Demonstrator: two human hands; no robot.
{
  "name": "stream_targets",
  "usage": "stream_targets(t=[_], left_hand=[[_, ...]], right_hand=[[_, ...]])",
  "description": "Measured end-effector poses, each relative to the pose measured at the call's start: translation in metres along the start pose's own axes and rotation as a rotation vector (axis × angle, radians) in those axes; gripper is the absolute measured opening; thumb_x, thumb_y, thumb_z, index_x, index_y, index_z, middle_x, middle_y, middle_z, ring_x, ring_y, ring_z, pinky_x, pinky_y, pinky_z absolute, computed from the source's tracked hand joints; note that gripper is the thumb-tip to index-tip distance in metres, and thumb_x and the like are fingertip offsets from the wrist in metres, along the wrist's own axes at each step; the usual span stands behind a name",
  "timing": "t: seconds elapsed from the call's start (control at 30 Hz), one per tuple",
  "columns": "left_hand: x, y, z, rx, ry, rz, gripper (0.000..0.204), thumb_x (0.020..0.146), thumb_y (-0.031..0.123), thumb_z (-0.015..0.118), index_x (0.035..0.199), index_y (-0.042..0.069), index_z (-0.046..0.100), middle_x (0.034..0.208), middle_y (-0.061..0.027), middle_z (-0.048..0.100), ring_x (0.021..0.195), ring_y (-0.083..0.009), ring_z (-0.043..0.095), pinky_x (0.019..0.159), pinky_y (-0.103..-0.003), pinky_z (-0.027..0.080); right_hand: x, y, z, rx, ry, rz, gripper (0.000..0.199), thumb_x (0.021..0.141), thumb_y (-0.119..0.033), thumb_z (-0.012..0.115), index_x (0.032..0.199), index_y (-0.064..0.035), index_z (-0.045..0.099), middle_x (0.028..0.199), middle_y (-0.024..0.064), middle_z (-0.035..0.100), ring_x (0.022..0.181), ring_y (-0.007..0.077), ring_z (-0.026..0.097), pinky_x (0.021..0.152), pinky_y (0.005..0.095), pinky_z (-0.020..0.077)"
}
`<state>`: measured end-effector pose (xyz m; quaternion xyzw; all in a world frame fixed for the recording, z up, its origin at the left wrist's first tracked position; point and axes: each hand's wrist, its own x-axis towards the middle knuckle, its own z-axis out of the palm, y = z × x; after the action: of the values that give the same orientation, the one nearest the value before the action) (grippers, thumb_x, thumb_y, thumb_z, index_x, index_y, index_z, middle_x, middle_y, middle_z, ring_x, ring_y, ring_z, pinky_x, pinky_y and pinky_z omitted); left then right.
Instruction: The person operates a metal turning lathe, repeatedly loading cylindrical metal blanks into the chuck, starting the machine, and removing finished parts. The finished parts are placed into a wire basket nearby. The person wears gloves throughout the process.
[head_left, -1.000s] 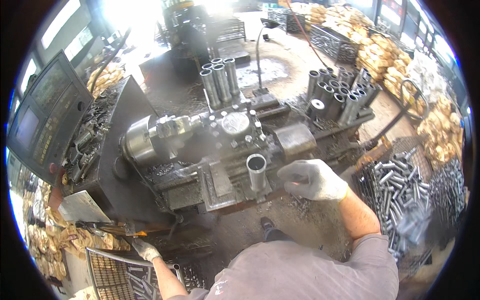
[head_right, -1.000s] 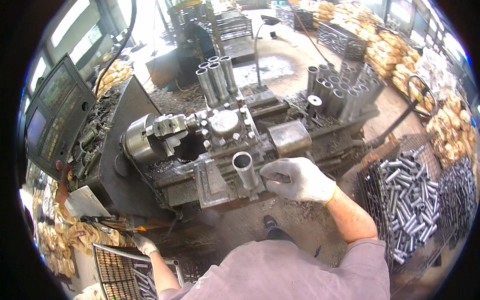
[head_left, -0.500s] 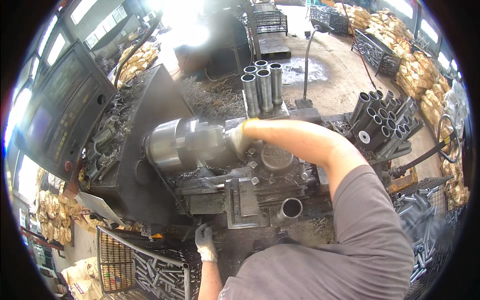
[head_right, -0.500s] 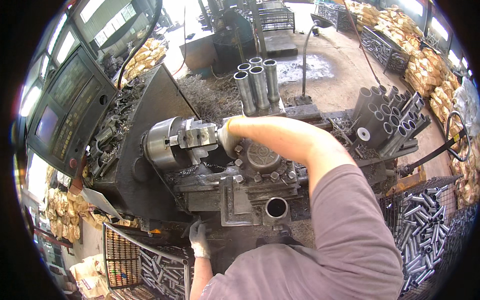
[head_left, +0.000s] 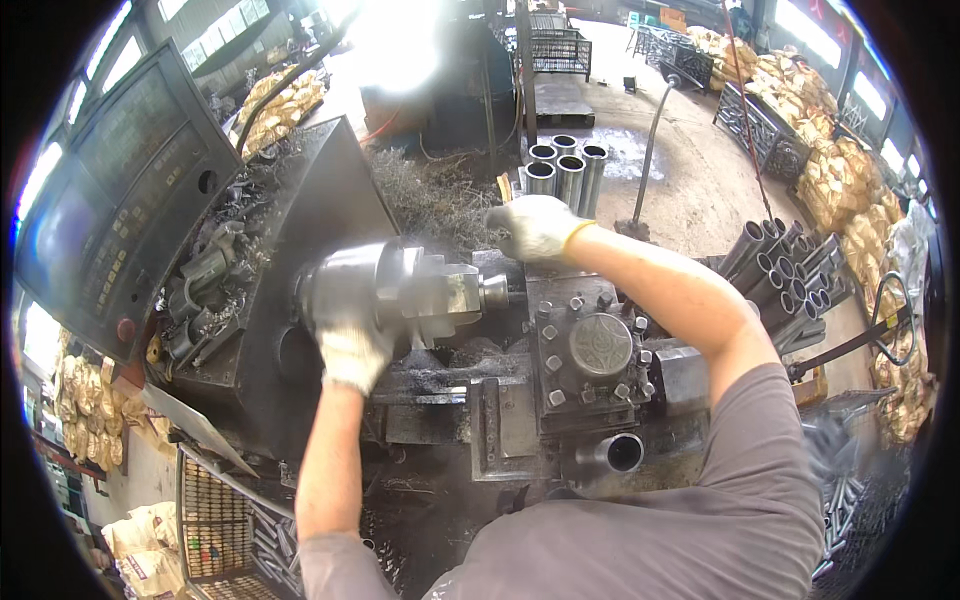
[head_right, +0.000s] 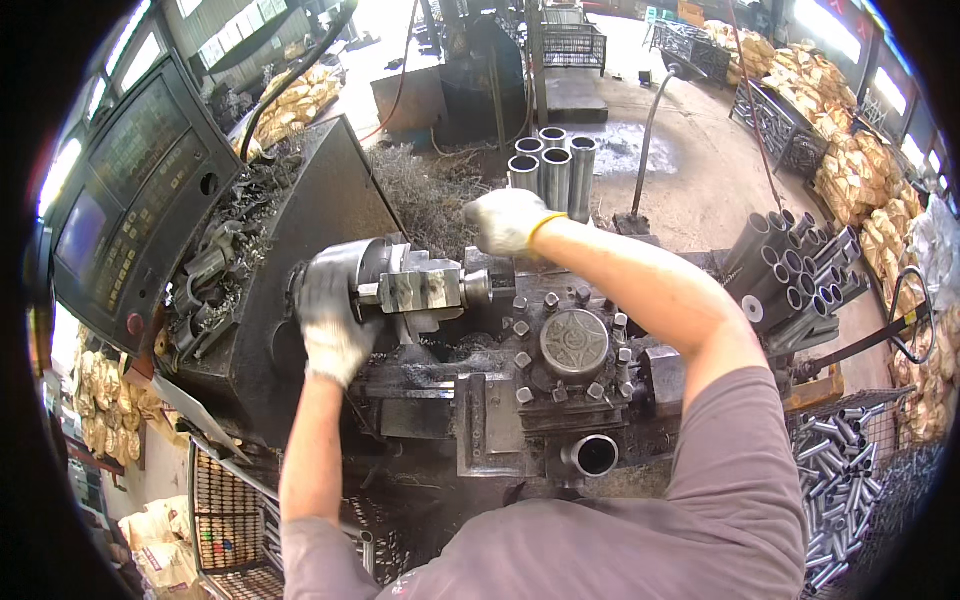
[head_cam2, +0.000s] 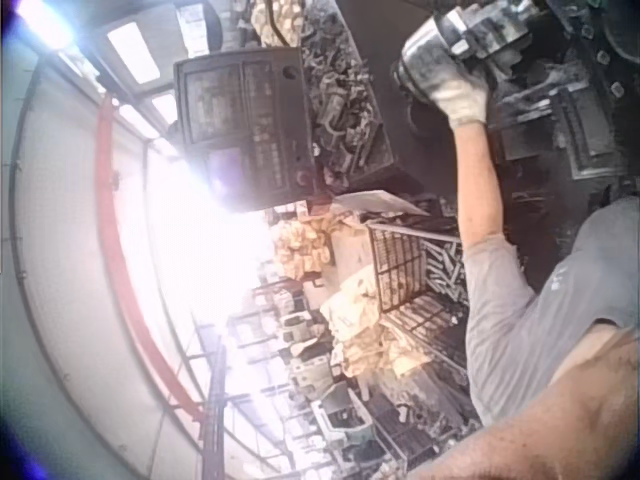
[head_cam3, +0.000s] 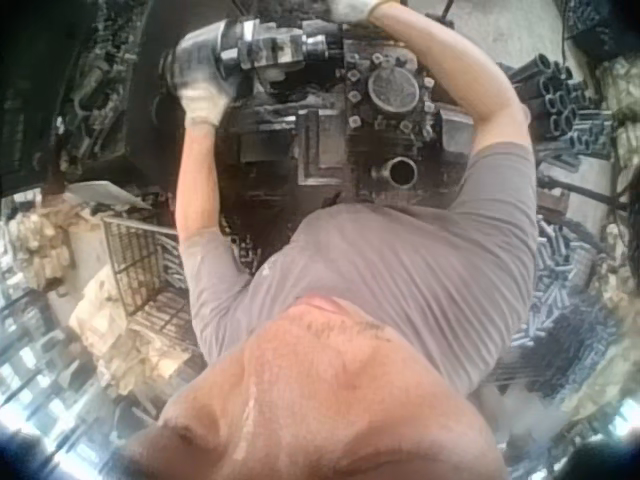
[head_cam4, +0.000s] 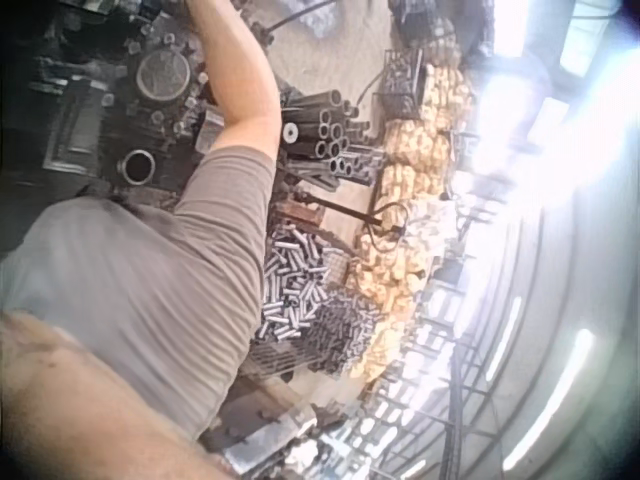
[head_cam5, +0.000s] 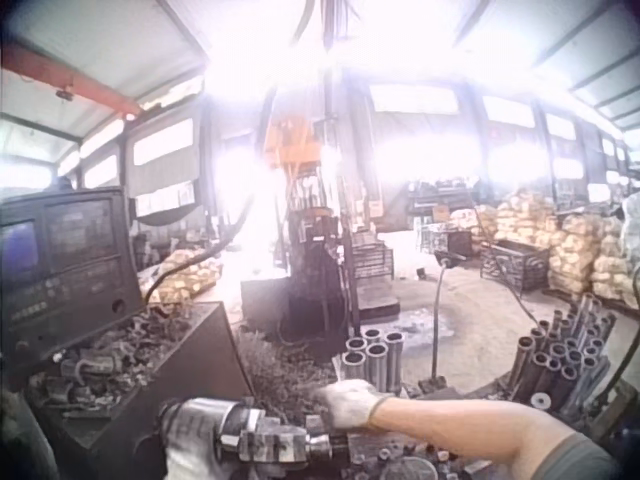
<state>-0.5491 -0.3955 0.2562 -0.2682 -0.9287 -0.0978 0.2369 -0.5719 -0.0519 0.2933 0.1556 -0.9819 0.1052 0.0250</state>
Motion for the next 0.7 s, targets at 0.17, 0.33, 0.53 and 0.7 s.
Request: stream_targets(t=[0.17,0.33,0.53,0.7], left_hand=[[0.077,-0.013,0.001,0.22,-0.415,0.054,0.093,0.065,0.03,0.088,0.146,0.0,0.056,0.147,-0.0238,0.061,0.139,-0.0446,0.057,0.121,-0.049,0.045],[0.09,-0.018,0.008,-0.048,-0.379,0.006,0.096,0.064,0.032,0.093,0.149,0.007,0.056,0.148,-0.0208,0.061,0.139,-0.0396,0.058,0.119,-0.049,0.047],[-0.009,-0.009,0.035,0.017,0.263,0.118,0.101,0.068,0.023,0.083,0.158,0.001,0.044,0.159,-0.0253,0.048,0.154,-0.047,0.037,0.13,-0.06,0.024],[-0.002,-0.007,0.052,0.051,0.264,0.097,0.098,0.07,0.023,0.08,0.159,0.002,0.044,0.161,-0.0241,0.046,0.155,-0.0471,0.035,0.131,-0.06,0.023]], right_hand=[[0.002,0.015,0.006,0.376,-0.65,0.21,0.07,0.083,-0.036,0.085,0.137,0.0056,0.065,0.132,0.021,0.073,0.118,0.0297,0.072,0.096,0.0377,0.0609],[0.029,0.007,0.086,0.16,-0.571,-0.002,0.049,0.085,-0.041,0.082,0.109,0.0017,0.077,0.111,0.0221,0.078,0.094,0.0317,0.079,0.082,0.0395,0.0648],[0.003,0.026,0.054,0.14,-0.683,-0.086,0.068,0.088,-0.043,0.082,0.142,-0.0061,0.062,0.129,0.0152,0.074,0.118,0.0222,0.072,0.103,0.0347,0.0569],[0.009,0.047,0.092,0.293,-0.595,0.015,0.048,0.074,-0.045,0.086,0.1,-0.0039,0.081,0.098,0.0103,0.081,0.085,0.0205,0.075,0.075,0.0363,0.0594]])
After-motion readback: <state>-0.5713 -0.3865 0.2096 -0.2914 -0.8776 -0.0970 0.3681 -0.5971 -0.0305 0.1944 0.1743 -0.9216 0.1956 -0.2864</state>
